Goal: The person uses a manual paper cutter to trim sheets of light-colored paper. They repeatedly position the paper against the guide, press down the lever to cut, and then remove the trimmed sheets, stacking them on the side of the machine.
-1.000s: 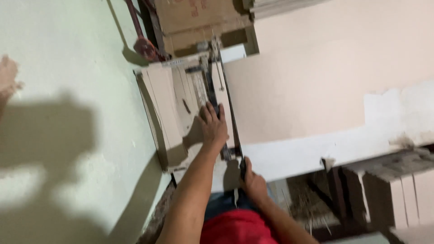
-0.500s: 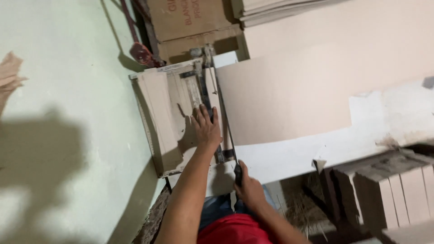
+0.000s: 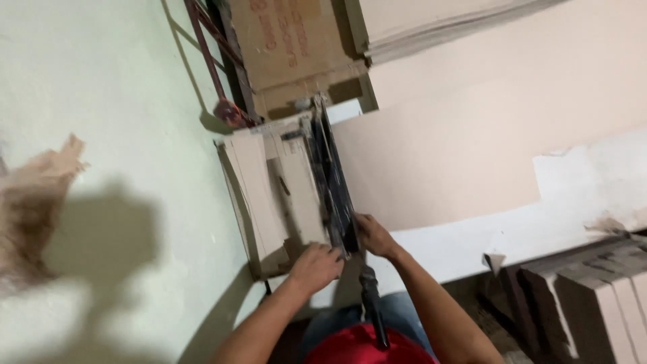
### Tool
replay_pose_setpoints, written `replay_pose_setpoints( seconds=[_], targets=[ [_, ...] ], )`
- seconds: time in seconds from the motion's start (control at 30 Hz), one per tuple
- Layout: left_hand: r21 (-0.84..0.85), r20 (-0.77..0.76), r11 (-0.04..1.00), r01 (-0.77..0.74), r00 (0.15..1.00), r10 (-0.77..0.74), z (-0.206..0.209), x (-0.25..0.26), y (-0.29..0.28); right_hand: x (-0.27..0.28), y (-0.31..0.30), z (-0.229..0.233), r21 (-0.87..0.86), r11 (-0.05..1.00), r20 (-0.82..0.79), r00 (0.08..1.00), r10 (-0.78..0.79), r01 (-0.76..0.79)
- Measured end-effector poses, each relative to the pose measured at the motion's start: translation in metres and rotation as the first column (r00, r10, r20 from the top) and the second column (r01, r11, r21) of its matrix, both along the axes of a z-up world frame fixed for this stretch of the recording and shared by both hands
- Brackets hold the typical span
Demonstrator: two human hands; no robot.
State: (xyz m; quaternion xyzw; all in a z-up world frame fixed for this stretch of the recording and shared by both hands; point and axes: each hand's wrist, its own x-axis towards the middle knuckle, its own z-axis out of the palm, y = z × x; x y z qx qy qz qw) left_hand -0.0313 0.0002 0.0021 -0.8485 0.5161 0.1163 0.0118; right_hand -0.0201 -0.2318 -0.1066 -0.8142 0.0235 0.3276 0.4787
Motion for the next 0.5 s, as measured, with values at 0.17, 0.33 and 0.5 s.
replay_pose_setpoints(
  seconds=[0.17, 0.33, 0.5],
  targets=[
    [0.27, -0.245, 0.931, -0.245, 0.918, 0.312, 0.037, 0.04, 0.042, 0.016, 0.026, 0.065, 0.003, 0.997, -0.044, 0.996, -0.076, 0.076],
    [0.499, -0.187, 0.835, -0.232, 0.912, 0.365, 0.028, 0.048, 0.076, 0.004, -0.003, 0.107, 0.232, 0.879, -0.398, 0.865, -0.305, 0.417],
    [0.404, -0.141, 0.873, -0.273, 0.925, 0.354, 0.023, 0.034, 0.086, -0.053, -0.065, 0.036, -0.009, 0.48, -0.42, 0.433, -0.798, 0.877]
  ],
)
